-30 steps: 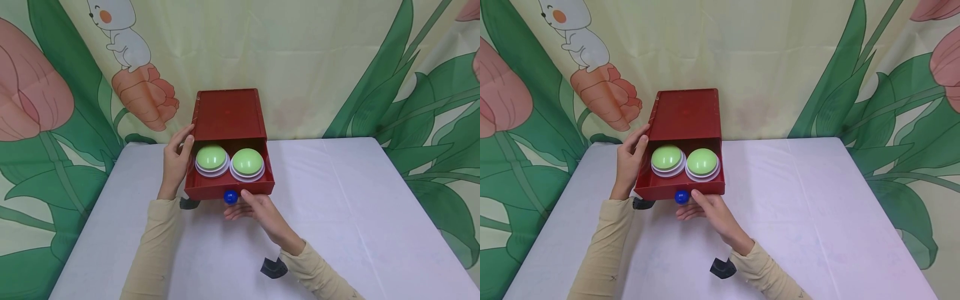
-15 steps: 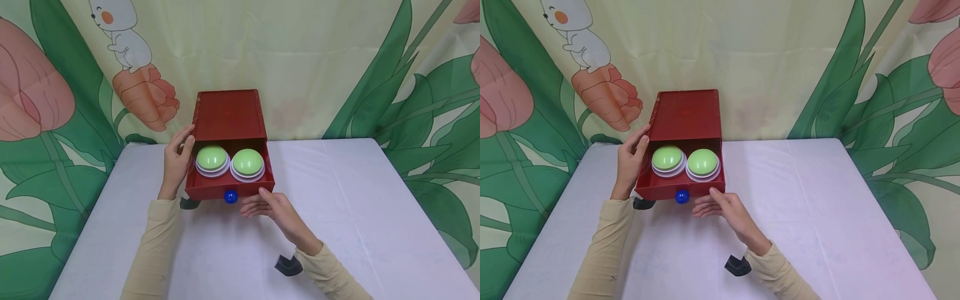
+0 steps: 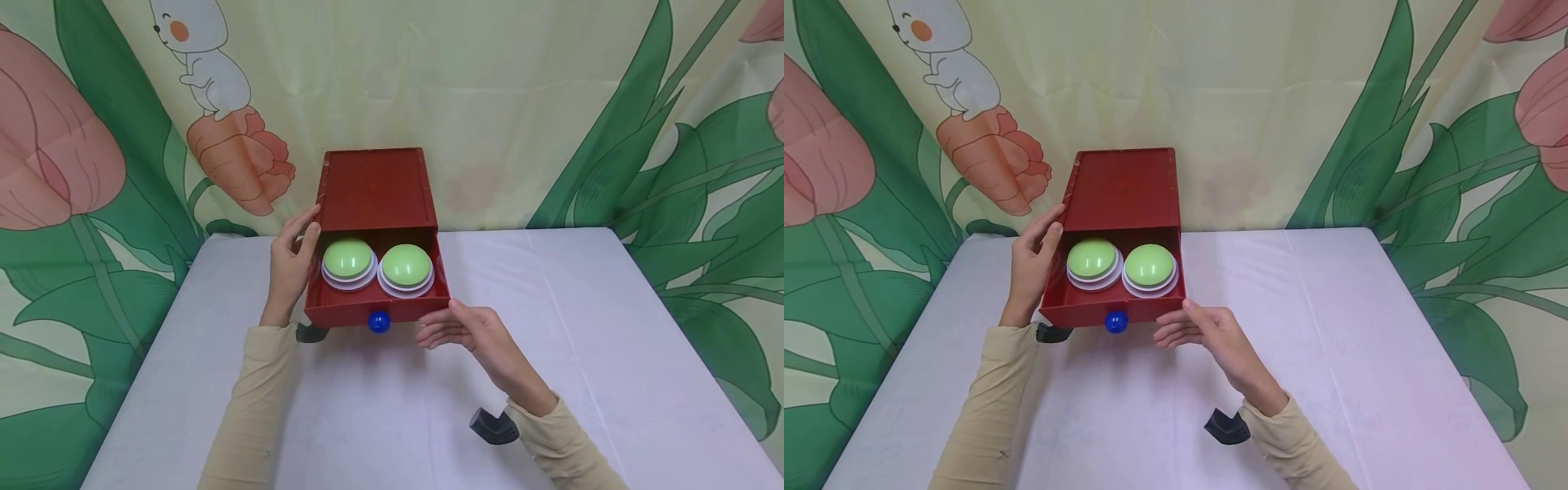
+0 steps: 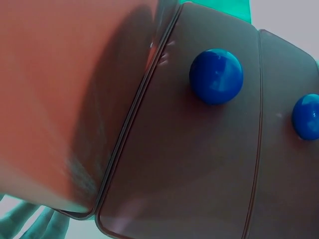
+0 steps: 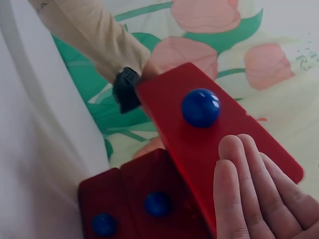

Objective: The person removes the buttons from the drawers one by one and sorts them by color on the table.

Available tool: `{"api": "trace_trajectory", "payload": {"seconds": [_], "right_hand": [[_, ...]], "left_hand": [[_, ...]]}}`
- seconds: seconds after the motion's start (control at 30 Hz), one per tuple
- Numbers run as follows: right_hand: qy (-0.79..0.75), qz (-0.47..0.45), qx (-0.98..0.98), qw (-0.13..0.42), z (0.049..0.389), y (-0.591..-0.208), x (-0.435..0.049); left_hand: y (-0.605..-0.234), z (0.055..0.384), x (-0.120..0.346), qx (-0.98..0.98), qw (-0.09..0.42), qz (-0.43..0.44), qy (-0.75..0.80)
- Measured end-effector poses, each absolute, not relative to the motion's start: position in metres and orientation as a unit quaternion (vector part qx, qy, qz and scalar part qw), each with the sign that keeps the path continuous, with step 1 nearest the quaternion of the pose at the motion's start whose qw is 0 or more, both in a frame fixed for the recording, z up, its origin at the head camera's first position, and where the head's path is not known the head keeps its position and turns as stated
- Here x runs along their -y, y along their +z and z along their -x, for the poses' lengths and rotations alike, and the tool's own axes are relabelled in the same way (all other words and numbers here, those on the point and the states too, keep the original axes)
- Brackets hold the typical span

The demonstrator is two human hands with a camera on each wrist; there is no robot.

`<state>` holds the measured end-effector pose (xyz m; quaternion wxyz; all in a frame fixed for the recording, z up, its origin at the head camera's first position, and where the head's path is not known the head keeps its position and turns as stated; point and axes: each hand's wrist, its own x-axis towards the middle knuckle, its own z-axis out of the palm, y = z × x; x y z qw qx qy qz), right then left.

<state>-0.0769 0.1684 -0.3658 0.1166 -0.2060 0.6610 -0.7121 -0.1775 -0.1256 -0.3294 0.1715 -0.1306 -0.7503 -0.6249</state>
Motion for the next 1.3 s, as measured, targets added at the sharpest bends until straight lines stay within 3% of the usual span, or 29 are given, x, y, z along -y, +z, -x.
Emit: {"api": "trace_trajectory", "payload": {"seconds": [0.3, 0.63, 0.93, 1.3], "right_hand": [[-0.703, 0.215, -0.673, 0.083, 0.076, -0.347, -0.184], [-0.688, 0.22, -0.69, 0.047, 0.083, -0.324, -0.194], [-0.643, 0.193, -0.741, 0.023, 0.096, -0.306, -0.193], [-0.613, 0.184, -0.767, 0.045, 0.114, -0.296, -0.183]], "left_hand": [[-0.353, 0.195, 0.132, 0.739, 0.187, 0.141, -0.631], [-0.331, 0.178, 0.126, 0.741, 0.173, 0.14, -0.634], [-0.356, 0.198, 0.134, 0.741, 0.173, 0.134, -0.635], [-0.358, 0.198, 0.135, 0.739, 0.184, 0.145, -0.631]]}}
